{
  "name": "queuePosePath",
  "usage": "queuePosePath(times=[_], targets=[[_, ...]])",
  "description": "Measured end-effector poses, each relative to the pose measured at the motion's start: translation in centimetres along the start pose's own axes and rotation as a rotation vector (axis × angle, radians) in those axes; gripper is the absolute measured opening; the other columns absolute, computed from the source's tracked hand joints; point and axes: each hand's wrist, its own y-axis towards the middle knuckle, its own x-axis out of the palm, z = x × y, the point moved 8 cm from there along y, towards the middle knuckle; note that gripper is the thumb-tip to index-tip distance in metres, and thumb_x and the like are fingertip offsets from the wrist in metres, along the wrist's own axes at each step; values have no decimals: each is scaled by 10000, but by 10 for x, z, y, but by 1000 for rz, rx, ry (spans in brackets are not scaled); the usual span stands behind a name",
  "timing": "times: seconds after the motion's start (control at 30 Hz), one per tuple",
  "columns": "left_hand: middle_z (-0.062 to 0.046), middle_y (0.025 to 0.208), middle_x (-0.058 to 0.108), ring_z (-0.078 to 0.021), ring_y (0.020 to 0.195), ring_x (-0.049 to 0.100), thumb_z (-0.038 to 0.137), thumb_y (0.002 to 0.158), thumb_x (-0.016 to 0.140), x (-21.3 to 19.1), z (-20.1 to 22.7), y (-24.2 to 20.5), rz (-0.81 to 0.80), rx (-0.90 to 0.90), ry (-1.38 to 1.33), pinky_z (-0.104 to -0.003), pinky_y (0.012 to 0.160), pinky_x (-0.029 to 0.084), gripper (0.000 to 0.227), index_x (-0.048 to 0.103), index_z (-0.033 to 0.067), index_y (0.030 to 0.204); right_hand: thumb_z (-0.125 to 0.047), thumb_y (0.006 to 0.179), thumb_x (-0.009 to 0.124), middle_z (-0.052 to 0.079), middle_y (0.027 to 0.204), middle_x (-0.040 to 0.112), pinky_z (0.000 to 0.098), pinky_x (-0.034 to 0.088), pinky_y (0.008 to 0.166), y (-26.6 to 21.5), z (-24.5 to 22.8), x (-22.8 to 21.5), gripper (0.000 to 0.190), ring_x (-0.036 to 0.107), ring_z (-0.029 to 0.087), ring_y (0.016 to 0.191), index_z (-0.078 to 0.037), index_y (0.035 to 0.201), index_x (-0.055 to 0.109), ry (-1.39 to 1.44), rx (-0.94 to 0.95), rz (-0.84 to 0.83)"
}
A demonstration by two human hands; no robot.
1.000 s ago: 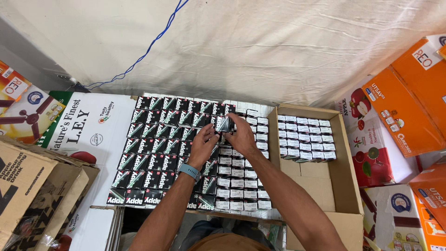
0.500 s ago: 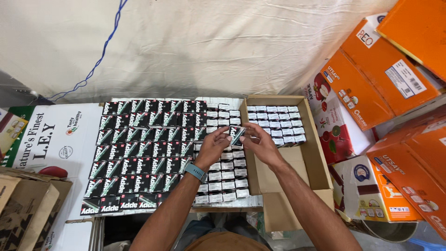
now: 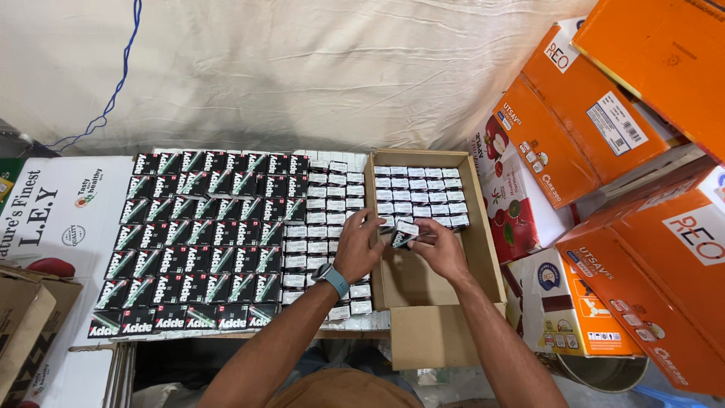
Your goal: The person transfers small black and white boxes from a large flat tray into a larger cardboard box. They pick up the small boxes one by one and place them in neat rows inside the larger box.
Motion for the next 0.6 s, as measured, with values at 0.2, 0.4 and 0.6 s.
queuePosePath(times=[0.2,0.4,0.6], targets=[[-323,1545,331,-497,1473,283,130,913,641,32,-14,-11,-67,-47,9,-574,1220,231,701,364,52,1552,46,749,803,141,1151,613,452,591,956,14,33,16,573,726,331,1081,-110,1282,662,-219,-33,-46],[-307,1575,285,-459,1503,249,109,839,617,38,-18,-13,-78,-63,-35,-536,1223,261,859,225,42,1600,-115,779,810,81,1088,626,498,588,944,29,37,41,480,740,305,1043,-194,1230,664,-473,-101,-58],[-301,1563,318,-462,1488,275,110,803,633,41,-25,-15,-27,-1,-55,-545,1216,275,889,243,39,1598,-66,815,748,108,1092,598,564,583,911,35,32,60,454,704,395,1044,-179,1237,623,-527,-221,0]])
